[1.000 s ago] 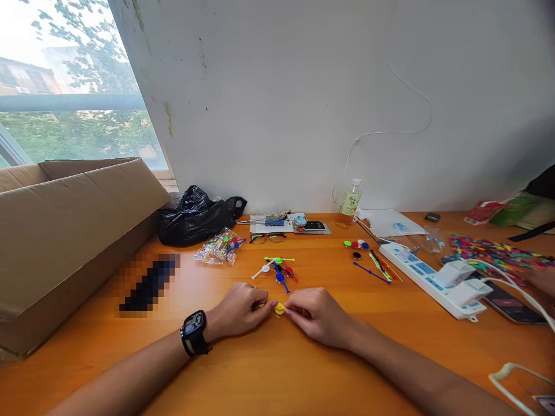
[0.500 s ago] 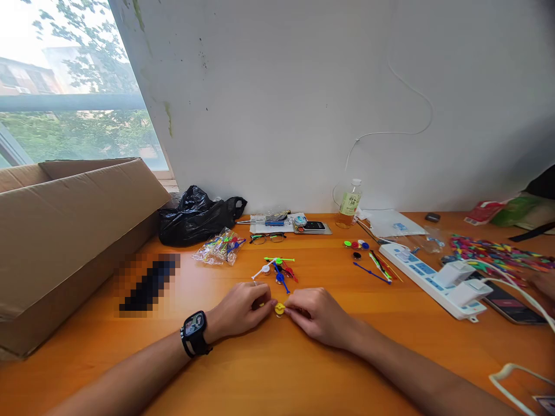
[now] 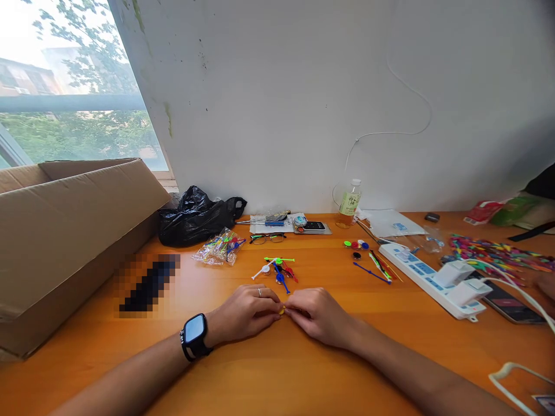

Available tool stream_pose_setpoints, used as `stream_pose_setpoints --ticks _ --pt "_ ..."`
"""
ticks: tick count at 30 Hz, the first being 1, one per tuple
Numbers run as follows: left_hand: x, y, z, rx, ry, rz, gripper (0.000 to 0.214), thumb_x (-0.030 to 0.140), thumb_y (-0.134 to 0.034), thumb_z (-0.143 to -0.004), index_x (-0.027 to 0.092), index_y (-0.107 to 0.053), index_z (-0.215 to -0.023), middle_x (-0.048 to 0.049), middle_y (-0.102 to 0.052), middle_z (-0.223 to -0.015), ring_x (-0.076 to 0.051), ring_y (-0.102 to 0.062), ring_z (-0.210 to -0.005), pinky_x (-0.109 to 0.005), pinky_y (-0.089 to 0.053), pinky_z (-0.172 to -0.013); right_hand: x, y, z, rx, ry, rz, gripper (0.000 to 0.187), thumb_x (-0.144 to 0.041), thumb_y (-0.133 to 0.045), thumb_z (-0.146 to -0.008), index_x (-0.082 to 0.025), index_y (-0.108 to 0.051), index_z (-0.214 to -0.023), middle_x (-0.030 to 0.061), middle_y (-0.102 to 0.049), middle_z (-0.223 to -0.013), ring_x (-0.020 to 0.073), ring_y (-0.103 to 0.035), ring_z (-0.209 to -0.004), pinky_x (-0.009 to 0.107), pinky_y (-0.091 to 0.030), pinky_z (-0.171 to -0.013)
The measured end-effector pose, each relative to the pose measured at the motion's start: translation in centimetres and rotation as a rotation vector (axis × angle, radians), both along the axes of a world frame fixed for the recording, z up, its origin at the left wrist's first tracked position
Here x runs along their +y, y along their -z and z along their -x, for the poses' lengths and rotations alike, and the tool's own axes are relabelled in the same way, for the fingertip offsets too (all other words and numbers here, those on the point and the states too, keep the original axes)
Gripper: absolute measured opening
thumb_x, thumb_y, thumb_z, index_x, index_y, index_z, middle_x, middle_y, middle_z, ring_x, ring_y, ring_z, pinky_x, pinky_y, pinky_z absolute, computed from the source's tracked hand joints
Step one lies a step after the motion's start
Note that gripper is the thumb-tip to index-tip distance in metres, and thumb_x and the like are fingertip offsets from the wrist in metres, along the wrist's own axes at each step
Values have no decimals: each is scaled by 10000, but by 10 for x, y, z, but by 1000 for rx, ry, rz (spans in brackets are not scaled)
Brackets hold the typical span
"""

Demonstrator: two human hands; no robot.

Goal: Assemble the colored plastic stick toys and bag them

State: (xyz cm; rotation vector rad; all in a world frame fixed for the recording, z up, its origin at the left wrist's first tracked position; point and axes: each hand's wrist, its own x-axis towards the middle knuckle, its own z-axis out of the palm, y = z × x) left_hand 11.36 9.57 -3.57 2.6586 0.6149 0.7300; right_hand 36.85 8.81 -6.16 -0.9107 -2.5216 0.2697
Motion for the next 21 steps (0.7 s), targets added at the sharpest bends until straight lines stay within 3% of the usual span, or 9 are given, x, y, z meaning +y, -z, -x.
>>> stream_pose_setpoints --ticks 8,13,18,21 --pt "-5 -6 -1 22 -17 14 263 225 -534 -1058 199 -780 -971 -89 -767 -957 -187 -700 -861 -283 -545 -812 -3 -6 1 11 8 5 133 -197 -578 -1021 -203 -699 -966 38 -731 -847 184 -634 -752 291 -408 -691" --pt "-5 -5 -1 -35 -22 47 251 248 -549 -1055 209 -790 -997 -95 -763 -953 -191 -706 -869 -288 -553 -823 -6 -17 4 120 -22 -52 131 -192 -611 -1005 -198 -714 -1085 102 -736 -1005 247 -643 -962 366 -496 -871" --pt "-5 -5 -2 -15 -11 60 255 235 -543 -1053 201 -790 -1003 -95 -764 -937 -189 -696 -840 -282 -536 -791 -8 -25 6 151 -150 -5 317 -160 -661 -965 -219 -668 -1276 110 -725 -1206 259 -628 -1123 405 -513 -1019" --pt "-4 -5 -2 -9 -8 82 253 221 -542 -1053 202 -790 -1010 -95 -774 -965 -192 -704 -869 -282 -532 -809 -9 -24 8 127 -177 -1 357 -153 -662 -959 -224 -659 -1310 110 -719 -1236 257 -637 -1128 396 -520 -1009"
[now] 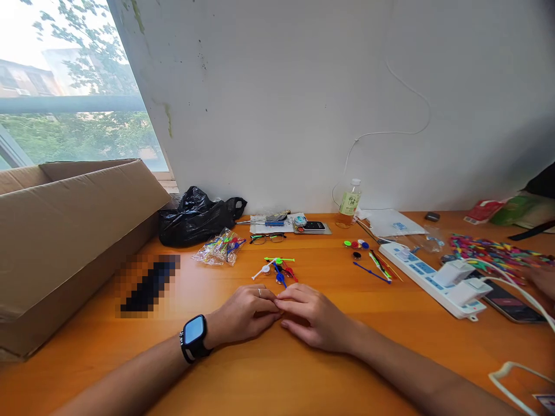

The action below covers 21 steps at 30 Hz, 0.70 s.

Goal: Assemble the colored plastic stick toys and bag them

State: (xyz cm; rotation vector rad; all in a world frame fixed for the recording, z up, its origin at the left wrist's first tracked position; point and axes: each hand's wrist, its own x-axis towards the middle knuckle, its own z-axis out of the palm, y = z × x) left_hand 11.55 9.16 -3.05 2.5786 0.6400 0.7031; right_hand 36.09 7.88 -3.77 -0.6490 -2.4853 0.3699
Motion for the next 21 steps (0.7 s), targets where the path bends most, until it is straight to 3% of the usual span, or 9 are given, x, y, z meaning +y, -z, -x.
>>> stream_pose_setpoints --ticks 4,8,21 --pt "1 4 0 -39 -19 49 241 250 -568 -1050 196 -797 -999 -112 -772 -1036 -200 -709 -922 -287 -543 -832 0 5 0 -14 50 0 209 -164 -623 -987 -215 -708 -1171 104 -734 -1112 245 -663 -1024 369 -533 -909" --pt "3 7 0 -75 -46 106 233 269 -601 -1033 173 -800 -959 -113 -757 -977 -190 -693 -870 -281 -545 -802 2 9 -2 -33 72 5 145 -183 -605 -1012 -206 -731 -1080 99 -736 -1043 231 -673 -965 343 -522 -858" --pt "7 9 0 -132 -133 320 210 271 -640 -969 142 -763 -857 -52 -718 -784 -136 -562 -676 -241 -444 -643 11 23 -9 -20 78 -37 280 -79 -545 -996 -220 -762 -1104 97 -727 -1023 230 -652 -949 334 -497 -844"
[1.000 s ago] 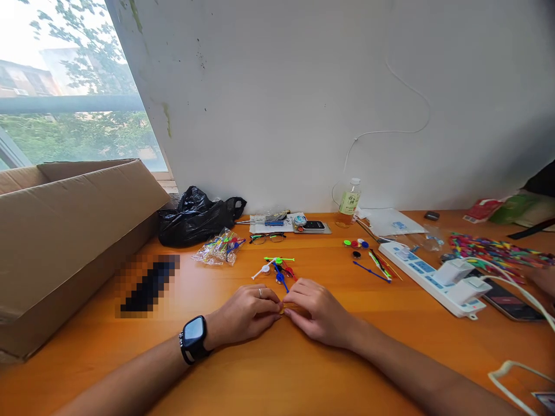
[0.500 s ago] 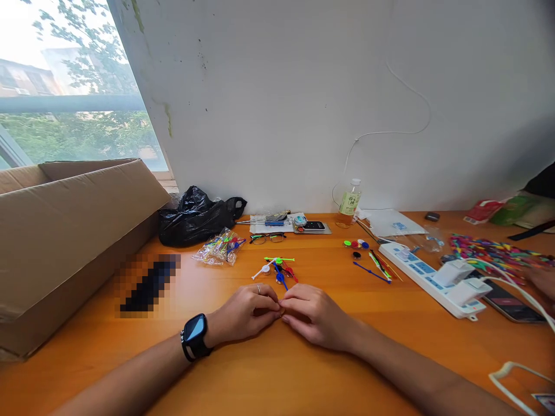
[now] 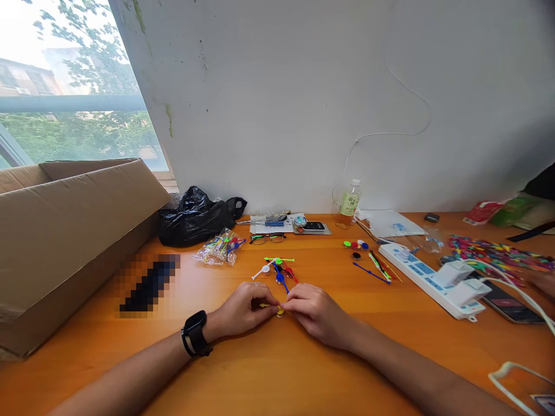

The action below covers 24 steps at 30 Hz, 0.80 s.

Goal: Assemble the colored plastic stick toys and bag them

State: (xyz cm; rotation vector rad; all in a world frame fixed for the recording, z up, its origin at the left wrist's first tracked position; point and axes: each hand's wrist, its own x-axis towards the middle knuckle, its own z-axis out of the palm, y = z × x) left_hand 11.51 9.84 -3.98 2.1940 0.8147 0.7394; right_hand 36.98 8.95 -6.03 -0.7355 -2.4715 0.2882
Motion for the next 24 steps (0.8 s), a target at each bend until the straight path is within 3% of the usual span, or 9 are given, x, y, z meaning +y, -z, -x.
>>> stream_pose_setpoints --ticks 4,11,24 --pt "4 5 2 1 -56 109 274 381 -692 -952 132 -736 -847 -30 -685 -734 -123 -516 -636 -231 -424 -604 -1 -1 1 -2 -7 36 304 -81 -532 -1001 -218 -749 -1163 96 -712 -1034 228 -639 -953 332 -491 -842" --pt "10 8 4 -9 3 216 448 553 -706 -943 119 -727 -837 -28 -677 -728 -117 -498 -634 -229 -411 -587 -7 -12 3 -83 -8 65 271 -148 -545 -1030 -239 -741 -1194 92 -689 -1058 224 -630 -960 332 -496 -844" --pt "8 6 4 -76 -41 236 358 479 -749 -907 122 -767 -878 -36 -699 -768 -126 -525 -658 -237 -414 -615 -11 -18 3 -89 10 129 225 -187 -562 -1040 -210 -776 -1107 92 -699 -1054 207 -648 -941 309 -507 -843"
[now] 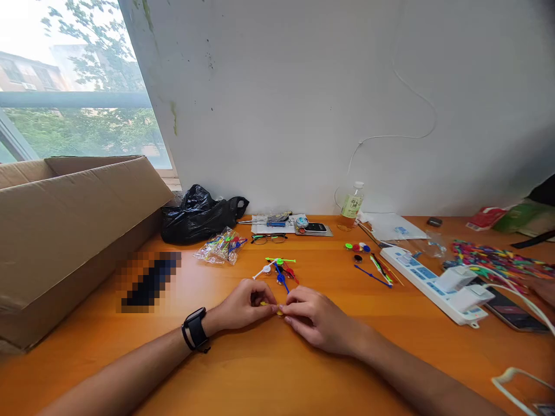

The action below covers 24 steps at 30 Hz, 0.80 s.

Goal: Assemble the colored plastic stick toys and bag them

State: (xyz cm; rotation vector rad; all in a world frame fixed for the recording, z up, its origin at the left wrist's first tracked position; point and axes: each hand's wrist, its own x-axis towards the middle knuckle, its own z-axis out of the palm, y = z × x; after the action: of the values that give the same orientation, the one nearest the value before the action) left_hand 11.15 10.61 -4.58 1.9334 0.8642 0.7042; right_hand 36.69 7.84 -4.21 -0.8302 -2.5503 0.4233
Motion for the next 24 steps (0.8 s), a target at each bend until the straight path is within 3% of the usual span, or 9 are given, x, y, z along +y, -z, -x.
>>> stream_pose_setpoints --ticks 8,24 --pt "0 2 -1 24 21 40 273 387 -729 -888 121 -741 -824 -39 -691 -746 -129 -517 -648 -245 -425 -621 -1 1 2 -30 -26 -31 232 -177 -551 -1040 -208 -779 -1066 86 -734 -999 211 -664 -910 319 -492 -831" --pt "-3 5 -7 28 -83 7 185 283 -739 -829 119 -738 -743 -39 -713 -711 -131 -553 -636 -233 -416 -596 0 -5 1 -51 -4 59 250 -160 -556 -1036 -219 -799 -1042 70 -764 -1086 207 -690 -974 303 -498 -882"
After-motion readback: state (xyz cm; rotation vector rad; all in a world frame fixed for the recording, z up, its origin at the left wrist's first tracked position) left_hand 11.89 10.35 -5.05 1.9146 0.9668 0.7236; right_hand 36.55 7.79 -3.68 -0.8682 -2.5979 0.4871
